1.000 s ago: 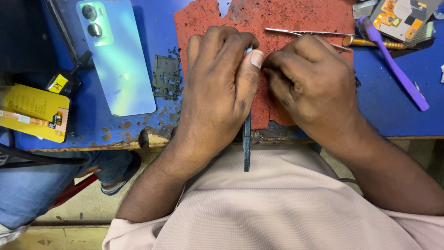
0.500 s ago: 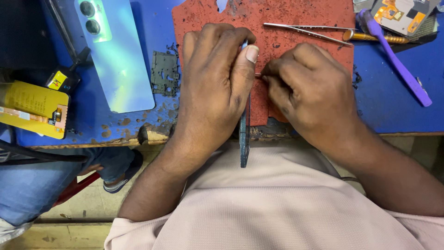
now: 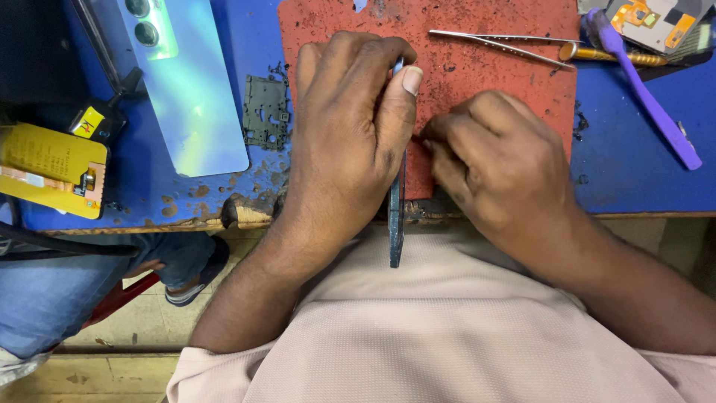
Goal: The person cleans the inside of a disassembled smartphone frame using a purple brush and a metal tool. They scrape along the edges and corners of the frame to remove residue, then flip the phone over to reveal the internal components.
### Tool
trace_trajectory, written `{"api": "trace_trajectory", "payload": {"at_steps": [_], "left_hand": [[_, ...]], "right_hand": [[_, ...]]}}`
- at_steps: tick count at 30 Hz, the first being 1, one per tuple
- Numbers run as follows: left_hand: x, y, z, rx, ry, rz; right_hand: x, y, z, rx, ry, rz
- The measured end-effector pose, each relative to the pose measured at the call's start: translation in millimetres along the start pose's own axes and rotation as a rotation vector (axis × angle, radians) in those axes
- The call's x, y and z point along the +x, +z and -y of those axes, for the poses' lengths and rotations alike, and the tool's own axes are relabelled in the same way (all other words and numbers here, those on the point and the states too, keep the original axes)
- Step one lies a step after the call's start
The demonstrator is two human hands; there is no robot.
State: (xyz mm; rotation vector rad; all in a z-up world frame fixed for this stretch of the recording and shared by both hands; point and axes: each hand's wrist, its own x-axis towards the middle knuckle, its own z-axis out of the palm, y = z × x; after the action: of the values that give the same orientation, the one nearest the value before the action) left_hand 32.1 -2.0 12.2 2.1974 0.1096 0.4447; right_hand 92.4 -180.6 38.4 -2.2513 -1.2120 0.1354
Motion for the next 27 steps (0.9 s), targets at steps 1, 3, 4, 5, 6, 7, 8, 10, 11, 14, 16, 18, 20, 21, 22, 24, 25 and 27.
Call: {"api": "trace_trajectory", "payload": {"at_steps": [1,3,4,5,6,7,8,10,11,14,16,18,20,21,22,24,25,27], "left_hand": [[0,0,-1,0.0,0.007,-0.009],[1,-1,-1,0.001,0.014,-0.014],[1,-2,-1,0.001,0.013,-0.01],[1,-2,-1,0.0,0.011,-0.009],[0,-2,-1,-0.002,0.01,-0.009],[0,-2,-1,-0.005,0.009,-0.014],[-1,-1,0,-0.001,0.009,-0.013],[-2,0,2,0.012,0.007,-0.008],[-2,1,3,0.013,0.01,-0.009],[-2,1,3,0.01,0.02,-0.021],[-2,1,3,0.014,0.02,-0.023],[-1,0,2,0.016,0.022,-0.024],[-1,0,1,0.008,0.025,-0.028],[0,0,1,0.005,0.024,-0.031],[0,0,0,0.001,0.019,-0.033],[0,0,-2,-0.006,0.01,-0.033],[0,-1,-2,-0.009,0.007,-0.031],[-1,-1,-2,-0.017,0.015,-0.035]], "right_hand": [[-2,0,3,0.003,0.011,0.007],[-5,0,8,0.008,0.033,0.019],[-7,-1,10,0.019,0.033,0.027],[-8,-1,11,0.03,0.034,0.034],[-9,-2,13,0.04,0.033,0.041],[-10,-2,14,0.035,0.031,0.044],[-11,-2,16,0.031,0.03,0.048],[-13,-2,18,0.03,0.03,0.056],[-15,-2,20,0.033,0.032,0.06],[-19,-2,24,0.041,0.048,0.082],[-22,-2,27,0.036,0.051,0.095],[-25,-2,29,0.022,0.04,0.102],[-28,-3,31,0.029,0.048,0.125],[-29,-3,32,0.032,0.052,0.136],[-31,-3,32,0.03,0.049,0.14],[-33,-2,33,0.025,0.041,0.149],[-34,-1,33,0.035,0.041,0.146],[-36,-1,35,0.055,0.042,0.143]]}}
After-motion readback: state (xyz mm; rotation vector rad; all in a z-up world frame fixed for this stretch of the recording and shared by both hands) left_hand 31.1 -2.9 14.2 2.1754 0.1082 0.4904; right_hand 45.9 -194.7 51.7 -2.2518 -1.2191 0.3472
